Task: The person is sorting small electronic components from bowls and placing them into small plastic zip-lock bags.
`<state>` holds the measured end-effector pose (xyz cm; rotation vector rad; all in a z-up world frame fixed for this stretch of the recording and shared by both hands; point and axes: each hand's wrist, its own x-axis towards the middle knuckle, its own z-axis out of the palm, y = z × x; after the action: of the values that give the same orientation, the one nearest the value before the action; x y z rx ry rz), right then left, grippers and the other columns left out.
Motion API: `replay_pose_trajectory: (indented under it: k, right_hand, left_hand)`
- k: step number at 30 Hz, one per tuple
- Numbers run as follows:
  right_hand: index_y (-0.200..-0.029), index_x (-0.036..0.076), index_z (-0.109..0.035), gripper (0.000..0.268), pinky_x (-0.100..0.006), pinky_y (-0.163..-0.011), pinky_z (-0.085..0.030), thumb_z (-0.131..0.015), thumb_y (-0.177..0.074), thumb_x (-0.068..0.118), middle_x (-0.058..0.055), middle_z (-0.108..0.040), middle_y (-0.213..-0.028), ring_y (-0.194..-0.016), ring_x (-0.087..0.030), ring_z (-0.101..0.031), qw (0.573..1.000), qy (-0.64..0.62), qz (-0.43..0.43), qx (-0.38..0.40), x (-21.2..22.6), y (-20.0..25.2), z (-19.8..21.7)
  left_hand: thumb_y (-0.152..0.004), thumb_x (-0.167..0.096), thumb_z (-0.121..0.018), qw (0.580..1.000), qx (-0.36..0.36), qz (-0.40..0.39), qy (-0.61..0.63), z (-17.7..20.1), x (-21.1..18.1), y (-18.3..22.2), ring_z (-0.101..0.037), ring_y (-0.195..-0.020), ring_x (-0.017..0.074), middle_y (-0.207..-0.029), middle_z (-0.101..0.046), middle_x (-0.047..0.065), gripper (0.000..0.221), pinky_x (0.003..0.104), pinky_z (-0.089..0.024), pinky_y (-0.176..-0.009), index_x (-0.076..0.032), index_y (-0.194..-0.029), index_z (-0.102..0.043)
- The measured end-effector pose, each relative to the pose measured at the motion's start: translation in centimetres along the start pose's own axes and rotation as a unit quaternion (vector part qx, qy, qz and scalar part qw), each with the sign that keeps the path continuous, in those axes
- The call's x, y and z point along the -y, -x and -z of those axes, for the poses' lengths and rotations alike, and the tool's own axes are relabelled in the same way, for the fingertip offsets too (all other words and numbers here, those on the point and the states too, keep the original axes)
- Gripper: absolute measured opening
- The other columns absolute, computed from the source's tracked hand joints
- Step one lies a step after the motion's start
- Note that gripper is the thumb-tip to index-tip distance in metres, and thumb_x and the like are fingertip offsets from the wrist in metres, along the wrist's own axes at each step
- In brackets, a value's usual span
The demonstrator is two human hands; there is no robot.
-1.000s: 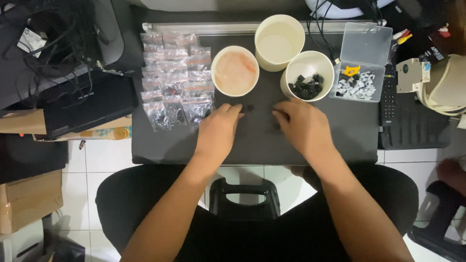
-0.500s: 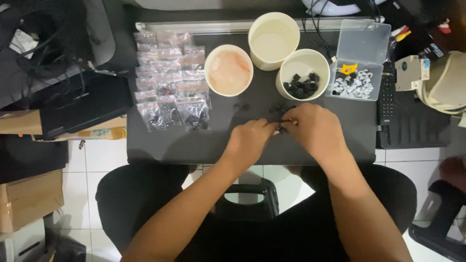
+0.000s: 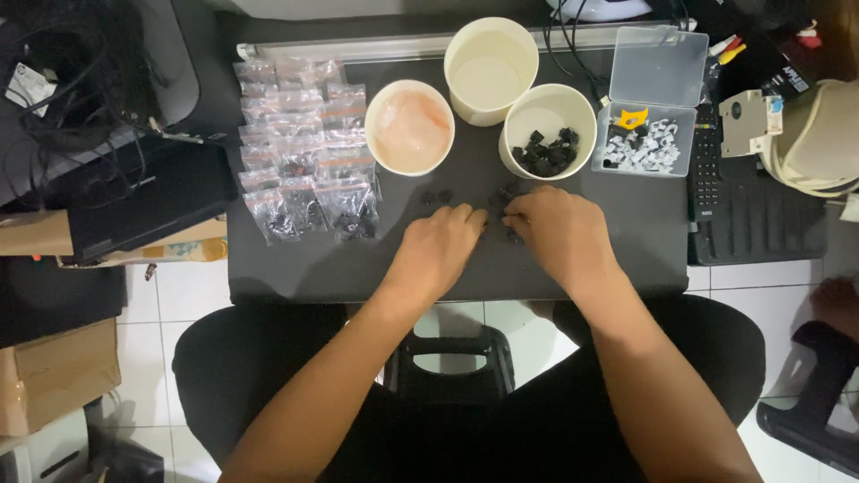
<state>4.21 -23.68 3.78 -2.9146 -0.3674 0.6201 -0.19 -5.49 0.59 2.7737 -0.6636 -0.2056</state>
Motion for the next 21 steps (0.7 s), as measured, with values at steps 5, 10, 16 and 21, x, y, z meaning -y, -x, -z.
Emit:
replay_pose_trajectory:
  k: [5, 10, 16, 21]
  right_hand:
    - [-0.114, 0.020, -0.080, 0.021, -0.038, -0.075, -0.062, -0.070, -0.096, 0.024, -0.005, -0.077, -0.097, -0.088, -0.025, -0.076, 1.000, 0.007, 0.003, -0.003, 1.1, 0.8, 1.5]
    - [-0.114, 0.020, -0.079, 0.022, -0.036, -0.074, -0.062, -0.070, -0.095, 0.026, -0.003, -0.077, -0.095, -0.086, -0.022, -0.075, 1.000, 0.025, -0.005, 0.008, 1.0, 0.4, 0.6]
    - [-0.114, 0.019, -0.079, 0.022, -0.039, -0.074, -0.062, -0.068, -0.097, 0.027, -0.005, -0.077, -0.096, -0.089, -0.025, -0.076, 1.000, 0.016, 0.009, 0.014, 1.3, 0.6, 1.1]
    - [-0.113, 0.020, -0.080, 0.021, -0.036, -0.073, -0.062, -0.071, -0.094, 0.021, -0.003, -0.078, -0.094, -0.087, -0.023, -0.076, 0.999, 0.039, 0.018, 0.005, 1.2, 0.7, 1.4]
  left_hand:
    - [-0.099, -0.012, -0.059, 1.000, 0.018, 0.004, -0.014, 2.4, 0.2, 0.5, -0.068, -0.075, 0.0210, -0.082, -0.064, 0.005, 0.019, 0.032, -0.055, -0.057, -0.008, -0.113, -0.071]
    - [-0.103, -0.027, -0.056, 0.999, 0.011, 0.044, 0.022, 2.6, 0.1, 0.6, -0.070, -0.078, 0.0192, -0.084, -0.067, 0.004, 0.027, 0.032, -0.057, -0.060, -0.013, -0.122, -0.070]
    - [-0.104, -0.031, -0.056, 0.997, 0.019, 0.074, 0.022, -0.5, 0.6, 0.4, -0.071, -0.073, 0.0211, -0.078, -0.067, 0.006, 0.028, 0.033, -0.055, -0.056, -0.009, -0.111, -0.072]
    - [-0.103, -0.023, -0.057, 0.989, 0.022, 0.093, 0.115, 2.9, -0.2, 0.5, -0.073, -0.081, 0.0297, -0.085, -0.070, 0.015, 0.029, 0.041, -0.059, -0.063, -0.003, -0.119, -0.071]
